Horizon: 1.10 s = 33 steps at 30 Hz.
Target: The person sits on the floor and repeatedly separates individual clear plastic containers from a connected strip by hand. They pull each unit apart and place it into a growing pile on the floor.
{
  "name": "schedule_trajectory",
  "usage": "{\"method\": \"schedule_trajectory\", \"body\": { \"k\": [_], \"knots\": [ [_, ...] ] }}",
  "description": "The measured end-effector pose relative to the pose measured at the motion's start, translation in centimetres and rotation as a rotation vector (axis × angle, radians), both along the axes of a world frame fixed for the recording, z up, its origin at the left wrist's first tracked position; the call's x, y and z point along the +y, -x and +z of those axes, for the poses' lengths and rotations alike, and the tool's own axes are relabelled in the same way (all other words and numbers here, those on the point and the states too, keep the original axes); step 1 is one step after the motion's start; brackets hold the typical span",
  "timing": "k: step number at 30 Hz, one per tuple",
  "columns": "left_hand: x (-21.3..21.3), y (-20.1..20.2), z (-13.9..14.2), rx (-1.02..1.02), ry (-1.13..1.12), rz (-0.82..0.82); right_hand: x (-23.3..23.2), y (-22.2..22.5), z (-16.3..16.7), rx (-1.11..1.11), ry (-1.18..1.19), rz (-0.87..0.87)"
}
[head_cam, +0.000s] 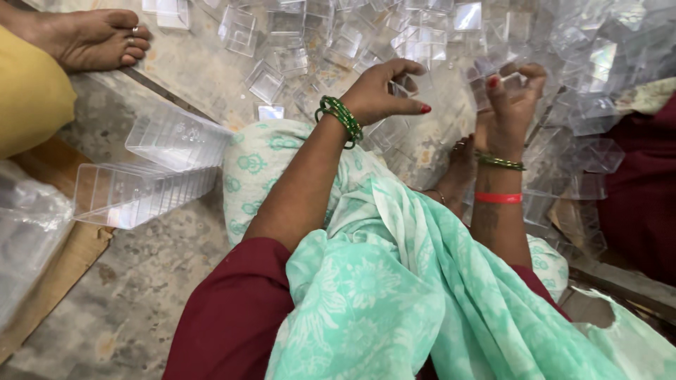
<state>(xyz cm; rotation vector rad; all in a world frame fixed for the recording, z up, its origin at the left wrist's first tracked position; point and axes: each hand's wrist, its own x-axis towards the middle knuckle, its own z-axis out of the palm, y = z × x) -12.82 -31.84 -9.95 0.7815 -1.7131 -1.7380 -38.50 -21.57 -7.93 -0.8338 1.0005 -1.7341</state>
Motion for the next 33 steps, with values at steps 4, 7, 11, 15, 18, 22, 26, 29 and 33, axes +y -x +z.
{"method": "schedule_trajectory", "body": {
  "k": [4,7,11,15,18,22,26,29,33],
  "knots": [
    [0.6,-0.4,1.6,0.198,-0.066,-0.082,-0.1,-4.4,3.0,0.02,0.076,0.133],
    [1.0,-1.0,2.2,0.175,-0.03,-0.073,0.2,-6.3,4.3,0.04,0.081,0.155],
    [1.5,-0.8,2.5,0.189,-0.035,-0.074,1.0,-6.0,5.3,0.068,0.097,0.178],
    [1.8,-0.2,2.8,0.158,0.04,-0.053,1.5,-5.2,5.1,0.07,0.096,0.205],
    [2.0,0.0,2.9,0.144,0.147,-0.037,1.5,-4.9,4.6,0.051,0.057,0.184],
    [2.3,0.1,3.0,0.029,0.206,0.039,1.5,-4.7,3.9,0.026,0.037,0.198],
    [2.6,0.4,3.3,0.041,0.319,0.139,1.5,-4.4,3.1,-0.021,0.065,0.231],
    [2.8,0.6,3.7,0.049,0.373,0.168,1.5,-3.7,2.5,-0.106,0.084,0.25],
    [2.9,0.7,3.8,0.07,0.401,0.165,1.8,-2.8,1.7,-0.211,0.085,0.214]
  ]
}}
